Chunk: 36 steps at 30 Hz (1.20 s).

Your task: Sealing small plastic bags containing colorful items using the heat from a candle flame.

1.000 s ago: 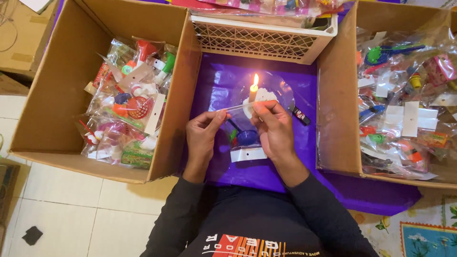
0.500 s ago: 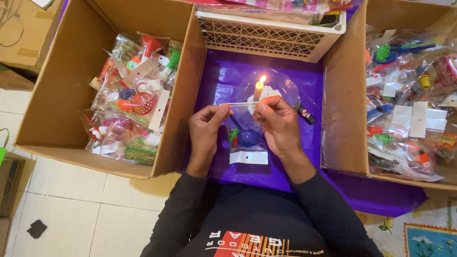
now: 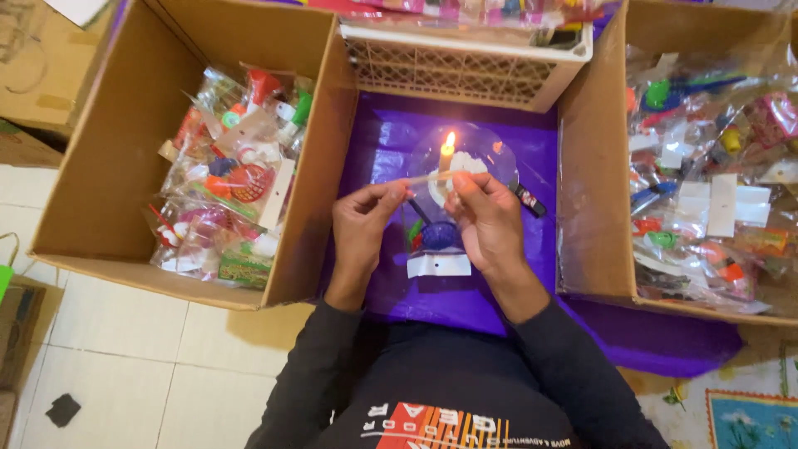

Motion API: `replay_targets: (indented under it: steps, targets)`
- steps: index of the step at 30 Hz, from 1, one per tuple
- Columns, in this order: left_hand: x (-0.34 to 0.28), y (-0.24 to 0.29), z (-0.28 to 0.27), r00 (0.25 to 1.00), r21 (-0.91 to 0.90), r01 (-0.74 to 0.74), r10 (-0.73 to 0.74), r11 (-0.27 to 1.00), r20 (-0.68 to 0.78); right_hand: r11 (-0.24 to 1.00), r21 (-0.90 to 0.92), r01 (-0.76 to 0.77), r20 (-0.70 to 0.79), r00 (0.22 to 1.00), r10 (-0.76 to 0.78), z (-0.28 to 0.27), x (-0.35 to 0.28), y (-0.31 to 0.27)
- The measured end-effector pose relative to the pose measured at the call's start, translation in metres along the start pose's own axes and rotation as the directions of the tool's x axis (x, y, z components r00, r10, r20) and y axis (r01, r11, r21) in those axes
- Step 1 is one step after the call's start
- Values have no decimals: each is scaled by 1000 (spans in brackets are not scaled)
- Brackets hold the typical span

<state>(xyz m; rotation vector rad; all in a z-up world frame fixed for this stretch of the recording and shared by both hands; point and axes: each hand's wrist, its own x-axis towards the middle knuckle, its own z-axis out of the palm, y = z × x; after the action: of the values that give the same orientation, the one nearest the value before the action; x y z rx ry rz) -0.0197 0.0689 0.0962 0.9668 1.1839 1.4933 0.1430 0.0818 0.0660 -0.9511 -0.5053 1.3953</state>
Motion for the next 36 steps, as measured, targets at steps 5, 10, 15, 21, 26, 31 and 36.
replay_targets:
  steps: [5, 10, 15, 21, 26, 31, 36]
  targets:
    - [0, 6, 0, 998, -18, 5, -4, 1000, 62, 997, 46, -67, -11, 998, 68, -2, 4, -6]
    - [-2, 13, -1, 997, -12, 27, -26, 1000, 73, 995, 37, -94, 5, 996, 94, -3, 11, -8]
    - [10, -3, -6, 1000, 29, -3, 2, 1000, 7, 994, 50, -92, 5, 996, 92, 2, 13, -4]
    - [19, -29, -15, 998, -205, 59, -63, 977, -14, 999, 29, -36, 69, 997, 34, 17, 7, -10]
    - [21, -38, -17, 986, -319, 159, -166, 934, 5, 998, 33, -57, 83, 995, 54, 21, 10, -15]
    - [26, -40, -15, 984, -320, 164, -177, 933, -14, 997, 34, -68, 79, 995, 65, 26, 13, -20]
    - [27, -39, -19, 991, -298, 126, -134, 946, -7, 997, 39, -70, 105, 992, 65, 40, 8, -29]
